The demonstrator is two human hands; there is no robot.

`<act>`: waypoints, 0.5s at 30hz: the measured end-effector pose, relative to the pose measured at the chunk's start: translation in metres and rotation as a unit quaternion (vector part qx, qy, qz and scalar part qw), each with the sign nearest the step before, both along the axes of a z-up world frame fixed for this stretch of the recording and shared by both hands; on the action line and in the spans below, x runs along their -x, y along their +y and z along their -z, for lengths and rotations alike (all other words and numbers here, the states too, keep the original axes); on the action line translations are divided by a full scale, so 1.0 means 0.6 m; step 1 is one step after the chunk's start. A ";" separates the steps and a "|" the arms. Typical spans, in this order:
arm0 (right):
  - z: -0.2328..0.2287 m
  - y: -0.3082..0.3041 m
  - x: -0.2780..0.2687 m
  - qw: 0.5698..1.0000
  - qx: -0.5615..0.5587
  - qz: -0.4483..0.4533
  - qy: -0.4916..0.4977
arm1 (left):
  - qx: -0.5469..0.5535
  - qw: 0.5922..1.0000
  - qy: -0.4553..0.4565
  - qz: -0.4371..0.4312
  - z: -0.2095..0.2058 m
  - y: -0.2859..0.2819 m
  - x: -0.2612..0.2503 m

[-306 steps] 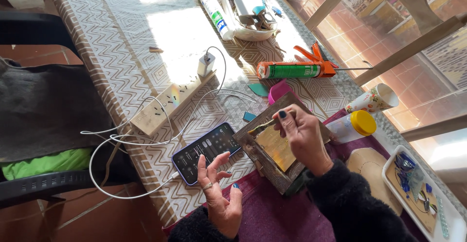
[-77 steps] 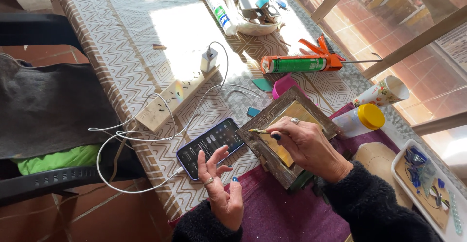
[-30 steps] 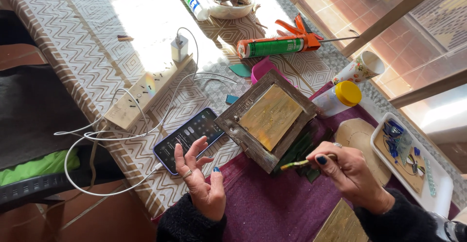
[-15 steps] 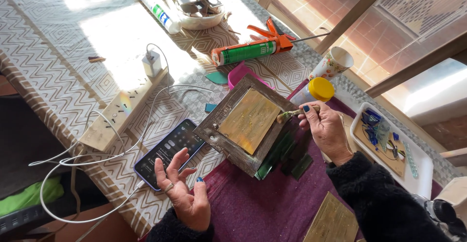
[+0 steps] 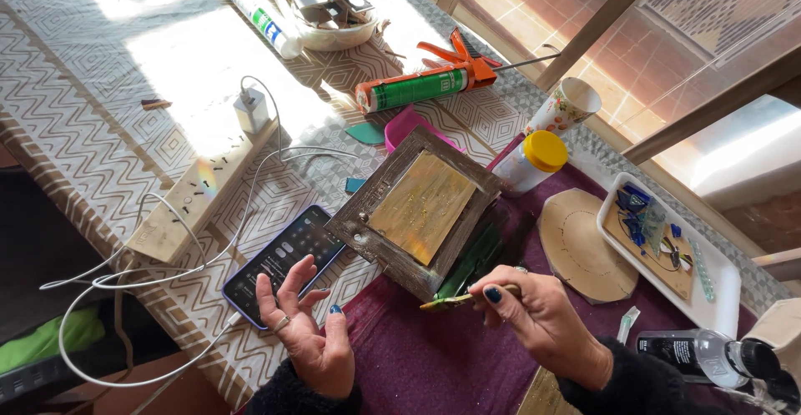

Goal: The recorder applies gold paint to small glass plates with a brush and then cleans the workspace with a cloth and dustpan.

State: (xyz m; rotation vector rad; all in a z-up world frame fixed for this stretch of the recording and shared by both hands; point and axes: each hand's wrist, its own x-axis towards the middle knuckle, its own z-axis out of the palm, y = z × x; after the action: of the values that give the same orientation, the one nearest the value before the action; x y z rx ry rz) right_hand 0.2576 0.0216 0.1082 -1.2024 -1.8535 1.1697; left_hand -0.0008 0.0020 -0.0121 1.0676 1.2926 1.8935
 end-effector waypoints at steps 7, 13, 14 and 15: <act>0.073 0.121 -0.064 0.993 0.077 0.088 0.029 | 0.003 1.000 0.010 0.008 0.001 -0.001 0.001; 0.024 0.184 -0.080 0.951 -0.142 0.248 -0.118 | 0.010 1.000 0.015 0.002 0.002 -0.002 0.002; 0.019 0.180 -0.077 0.946 -0.169 0.238 -0.139 | 0.010 1.000 0.015 0.004 0.002 -0.002 0.002; 0.013 0.176 -0.073 0.940 -0.196 0.228 -0.160 | 0.010 1.000 0.016 0.006 0.002 -0.003 0.002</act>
State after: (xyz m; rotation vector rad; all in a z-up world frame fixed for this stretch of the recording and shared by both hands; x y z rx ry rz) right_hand 0.3013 0.1273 0.1001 -1.5325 -1.7787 0.3464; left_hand -0.0021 0.0003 -0.0131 1.0979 1.3182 1.8575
